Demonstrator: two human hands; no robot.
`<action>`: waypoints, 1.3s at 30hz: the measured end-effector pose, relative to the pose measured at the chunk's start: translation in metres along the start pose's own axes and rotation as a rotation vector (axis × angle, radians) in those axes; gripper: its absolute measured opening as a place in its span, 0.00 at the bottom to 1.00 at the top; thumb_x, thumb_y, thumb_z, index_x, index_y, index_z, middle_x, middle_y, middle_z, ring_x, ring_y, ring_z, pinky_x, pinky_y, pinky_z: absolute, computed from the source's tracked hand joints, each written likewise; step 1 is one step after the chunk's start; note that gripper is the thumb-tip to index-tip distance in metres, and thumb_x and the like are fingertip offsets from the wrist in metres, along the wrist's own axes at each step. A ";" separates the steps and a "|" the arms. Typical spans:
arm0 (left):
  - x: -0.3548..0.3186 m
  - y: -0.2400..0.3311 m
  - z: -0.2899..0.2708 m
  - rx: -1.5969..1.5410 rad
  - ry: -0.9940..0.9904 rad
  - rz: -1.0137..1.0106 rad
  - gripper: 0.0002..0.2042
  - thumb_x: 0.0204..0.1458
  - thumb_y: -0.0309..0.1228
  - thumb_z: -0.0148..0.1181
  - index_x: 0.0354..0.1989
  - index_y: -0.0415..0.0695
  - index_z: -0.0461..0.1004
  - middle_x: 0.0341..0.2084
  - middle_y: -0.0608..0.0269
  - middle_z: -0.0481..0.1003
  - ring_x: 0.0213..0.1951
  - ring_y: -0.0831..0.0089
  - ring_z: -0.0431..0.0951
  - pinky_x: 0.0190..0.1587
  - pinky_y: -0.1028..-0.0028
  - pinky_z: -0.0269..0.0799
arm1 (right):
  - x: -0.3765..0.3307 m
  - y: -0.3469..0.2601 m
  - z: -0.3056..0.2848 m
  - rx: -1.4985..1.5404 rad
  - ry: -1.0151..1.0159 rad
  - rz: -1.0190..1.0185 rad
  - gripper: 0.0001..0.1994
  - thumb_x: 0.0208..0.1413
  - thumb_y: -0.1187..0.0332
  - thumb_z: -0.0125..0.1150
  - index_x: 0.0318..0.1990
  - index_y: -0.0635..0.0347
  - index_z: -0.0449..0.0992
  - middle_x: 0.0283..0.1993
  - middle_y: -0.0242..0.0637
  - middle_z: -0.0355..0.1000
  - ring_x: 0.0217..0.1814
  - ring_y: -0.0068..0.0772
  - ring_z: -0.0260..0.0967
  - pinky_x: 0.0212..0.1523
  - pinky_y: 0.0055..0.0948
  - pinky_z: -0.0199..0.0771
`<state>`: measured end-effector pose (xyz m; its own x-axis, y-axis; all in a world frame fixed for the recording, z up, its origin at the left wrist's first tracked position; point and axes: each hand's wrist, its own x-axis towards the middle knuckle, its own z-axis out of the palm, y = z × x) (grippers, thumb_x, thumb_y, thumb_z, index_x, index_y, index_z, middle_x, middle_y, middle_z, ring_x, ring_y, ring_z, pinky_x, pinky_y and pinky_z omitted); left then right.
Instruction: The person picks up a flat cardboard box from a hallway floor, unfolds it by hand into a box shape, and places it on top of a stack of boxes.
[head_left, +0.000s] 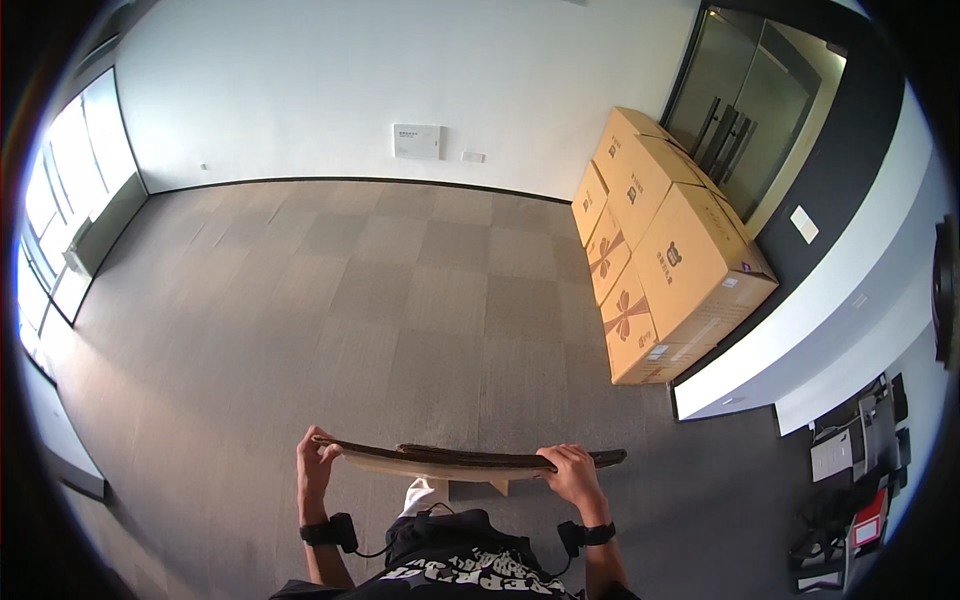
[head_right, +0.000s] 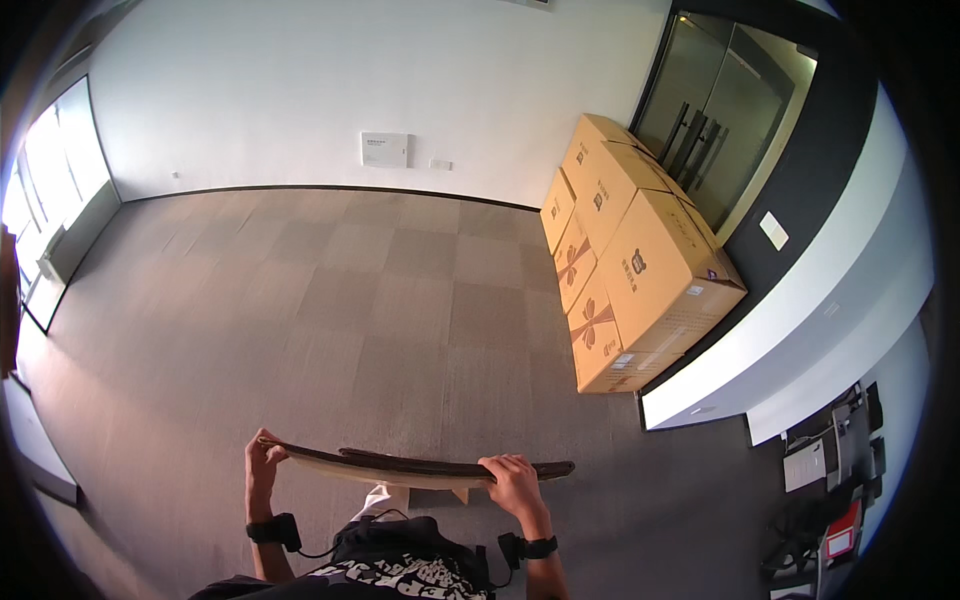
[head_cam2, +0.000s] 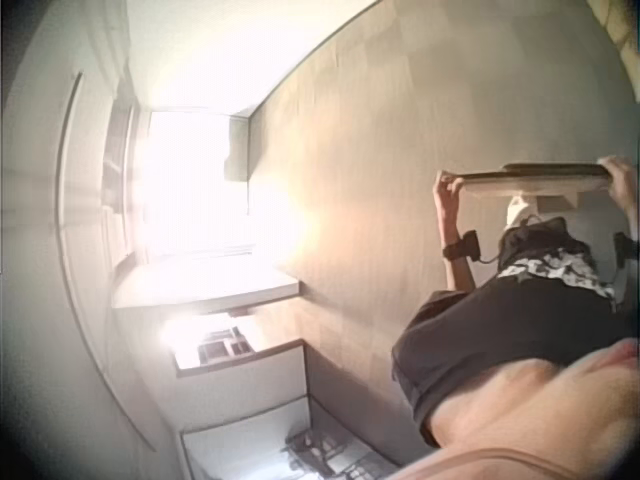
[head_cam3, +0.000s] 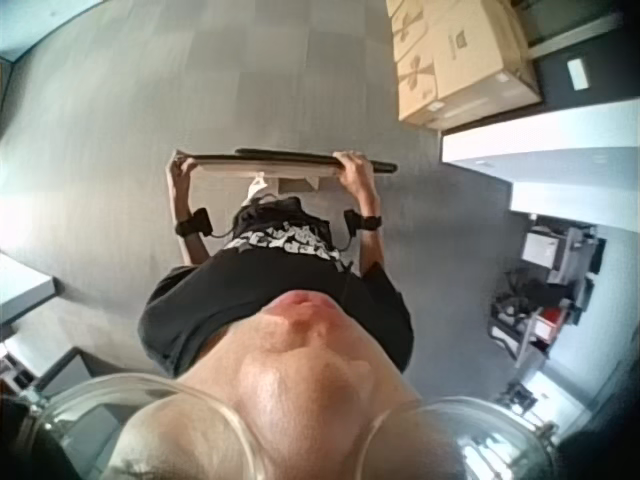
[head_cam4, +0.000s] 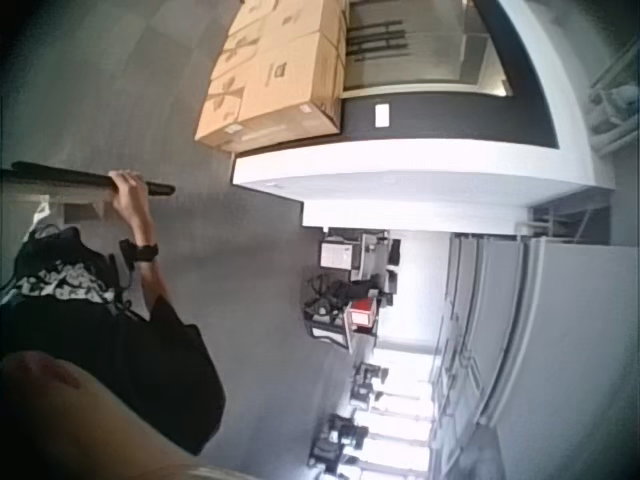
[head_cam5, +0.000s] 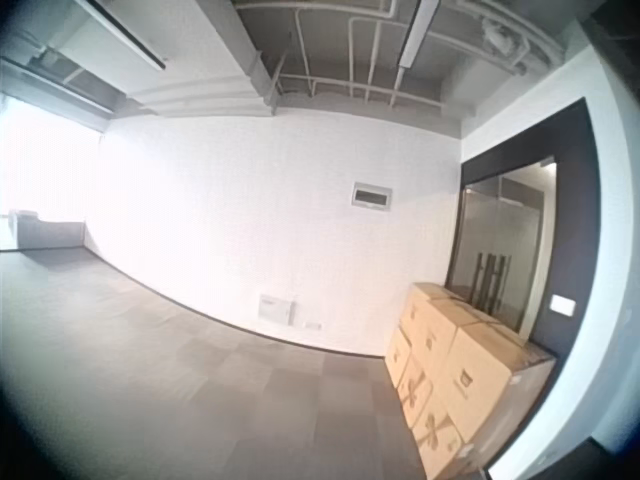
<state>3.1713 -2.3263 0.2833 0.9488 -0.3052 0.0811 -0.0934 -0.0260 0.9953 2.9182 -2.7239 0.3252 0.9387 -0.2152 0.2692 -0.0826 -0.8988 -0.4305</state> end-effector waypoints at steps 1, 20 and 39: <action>0.024 -0.002 0.006 0.014 0.000 -0.017 0.13 0.48 0.32 0.70 0.29 0.41 0.69 0.23 0.69 0.71 0.30 0.80 0.69 0.34 0.76 0.66 | 0.021 0.008 0.004 -0.007 -0.005 0.013 0.16 0.41 0.68 0.74 0.40 0.55 0.78 0.38 0.36 0.78 0.44 0.42 0.75 0.50 0.39 0.71; 0.412 -0.075 0.145 -0.096 -0.260 0.075 0.23 0.48 0.49 0.68 0.34 0.39 0.72 0.31 0.64 0.76 0.39 0.74 0.75 0.45 0.71 0.70 | 0.294 0.157 0.059 -0.032 0.124 0.254 0.17 0.37 0.74 0.75 0.38 0.59 0.77 0.37 0.37 0.77 0.42 0.42 0.74 0.46 0.40 0.70; 0.542 -0.139 0.187 -0.195 -0.327 -0.173 0.23 0.36 0.46 0.76 0.30 0.40 0.75 0.29 0.65 0.75 0.37 0.75 0.75 0.45 0.73 0.70 | 0.459 0.327 0.072 0.360 -0.618 0.415 0.21 0.60 0.48 0.57 0.46 0.57 0.80 0.46 0.43 0.75 0.50 0.49 0.72 0.50 0.40 0.71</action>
<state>3.6416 -2.6664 0.1785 0.7968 -0.5992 -0.0778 0.1472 0.0676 0.9868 3.3464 -3.0895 0.2458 0.8790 -0.1588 -0.4496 -0.4491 -0.5925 -0.6687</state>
